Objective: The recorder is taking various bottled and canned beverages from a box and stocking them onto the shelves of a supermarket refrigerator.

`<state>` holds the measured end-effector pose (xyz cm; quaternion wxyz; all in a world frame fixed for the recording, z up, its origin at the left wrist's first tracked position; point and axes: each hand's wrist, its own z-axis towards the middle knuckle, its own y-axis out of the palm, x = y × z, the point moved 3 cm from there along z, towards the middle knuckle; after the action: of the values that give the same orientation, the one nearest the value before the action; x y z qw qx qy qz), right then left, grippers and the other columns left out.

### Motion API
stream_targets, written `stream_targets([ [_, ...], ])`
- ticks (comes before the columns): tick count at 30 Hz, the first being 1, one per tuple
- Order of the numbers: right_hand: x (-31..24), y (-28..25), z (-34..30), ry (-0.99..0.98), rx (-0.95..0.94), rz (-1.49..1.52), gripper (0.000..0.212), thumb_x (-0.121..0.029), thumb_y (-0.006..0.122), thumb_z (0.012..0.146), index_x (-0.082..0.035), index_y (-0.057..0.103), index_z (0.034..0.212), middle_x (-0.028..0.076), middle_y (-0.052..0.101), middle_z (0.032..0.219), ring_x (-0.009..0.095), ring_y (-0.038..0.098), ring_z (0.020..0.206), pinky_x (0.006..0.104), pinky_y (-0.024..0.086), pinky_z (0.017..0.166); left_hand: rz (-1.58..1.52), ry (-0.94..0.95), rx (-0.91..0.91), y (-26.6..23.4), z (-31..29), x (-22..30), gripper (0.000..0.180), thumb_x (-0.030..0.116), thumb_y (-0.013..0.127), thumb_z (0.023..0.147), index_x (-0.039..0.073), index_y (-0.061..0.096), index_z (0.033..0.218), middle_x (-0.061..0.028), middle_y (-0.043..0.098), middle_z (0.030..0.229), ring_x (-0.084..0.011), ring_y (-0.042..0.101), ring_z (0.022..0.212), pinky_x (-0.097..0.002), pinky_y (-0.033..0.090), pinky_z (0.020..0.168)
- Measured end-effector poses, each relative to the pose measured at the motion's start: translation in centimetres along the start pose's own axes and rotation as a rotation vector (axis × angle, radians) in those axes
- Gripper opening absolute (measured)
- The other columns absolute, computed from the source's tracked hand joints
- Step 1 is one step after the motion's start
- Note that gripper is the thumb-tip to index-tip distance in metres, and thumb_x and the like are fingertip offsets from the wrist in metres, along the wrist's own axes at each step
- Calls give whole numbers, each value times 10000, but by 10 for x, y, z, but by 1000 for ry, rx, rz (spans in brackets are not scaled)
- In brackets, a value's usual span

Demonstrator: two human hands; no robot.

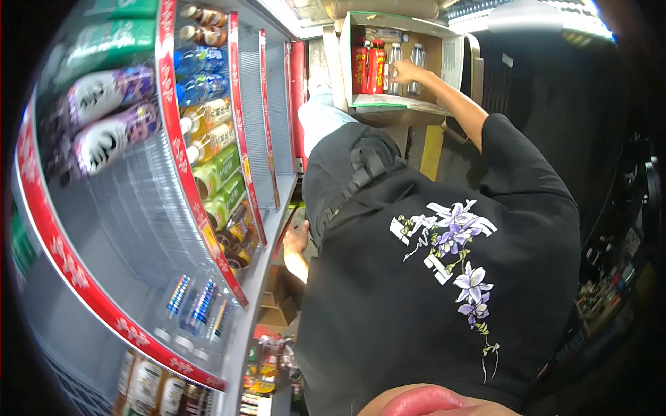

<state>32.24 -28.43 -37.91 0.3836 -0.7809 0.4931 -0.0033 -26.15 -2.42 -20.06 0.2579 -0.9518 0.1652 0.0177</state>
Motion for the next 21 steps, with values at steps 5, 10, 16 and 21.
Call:
stream_targets([
  [5, 66, 97, 75, 344, 51, 318, 752, -471, 792, 806, -1, 605, 1363, 260, 630, 1347, 375, 623, 1242, 434, 503, 1047, -204, 282, 244, -50, -62, 58, 558, 346, 664, 982, 81, 518, 1451, -232, 687, 1201, -389, 677, 1104, -490, 507, 992],
  [10, -5, 140, 132, 714, 272, 427, 924, -636, 803, 762, 60, 595, 1333, 255, 550, 1452, 386, 532, 1360, 425, 459, 1118, -314, 460, 388, -76, -82, 97, 422, 206, 628, 1025, 49, 540, 1407, -186, 725, 1090, -278, 708, 1038, -430, 548, 917],
  [16, 20, 94, 101, 438, -112, 602, 893, -613, 790, 804, 88, 585, 1316, 178, 727, 1129, 305, 732, 1005, 388, 600, 893, -377, 593, 352, -98, -65, 144, 353, 141, 638, 1007, 20, 606, 1337, -158, 720, 1120, -248, 698, 1064, -381, 535, 943],
  [21, -12, -7, -44, 191, -126, 1279, 699, -481, 738, 923, 36, 551, 1355, 121, 703, 1150, 169, 704, 965, 336, 583, 876, -422, 785, 405, -139, -65, 238, 350, 115, 643, 992, 19, 620, 1327, -168, 720, 1130, -247, 696, 1075, -371, 517, 984],
])
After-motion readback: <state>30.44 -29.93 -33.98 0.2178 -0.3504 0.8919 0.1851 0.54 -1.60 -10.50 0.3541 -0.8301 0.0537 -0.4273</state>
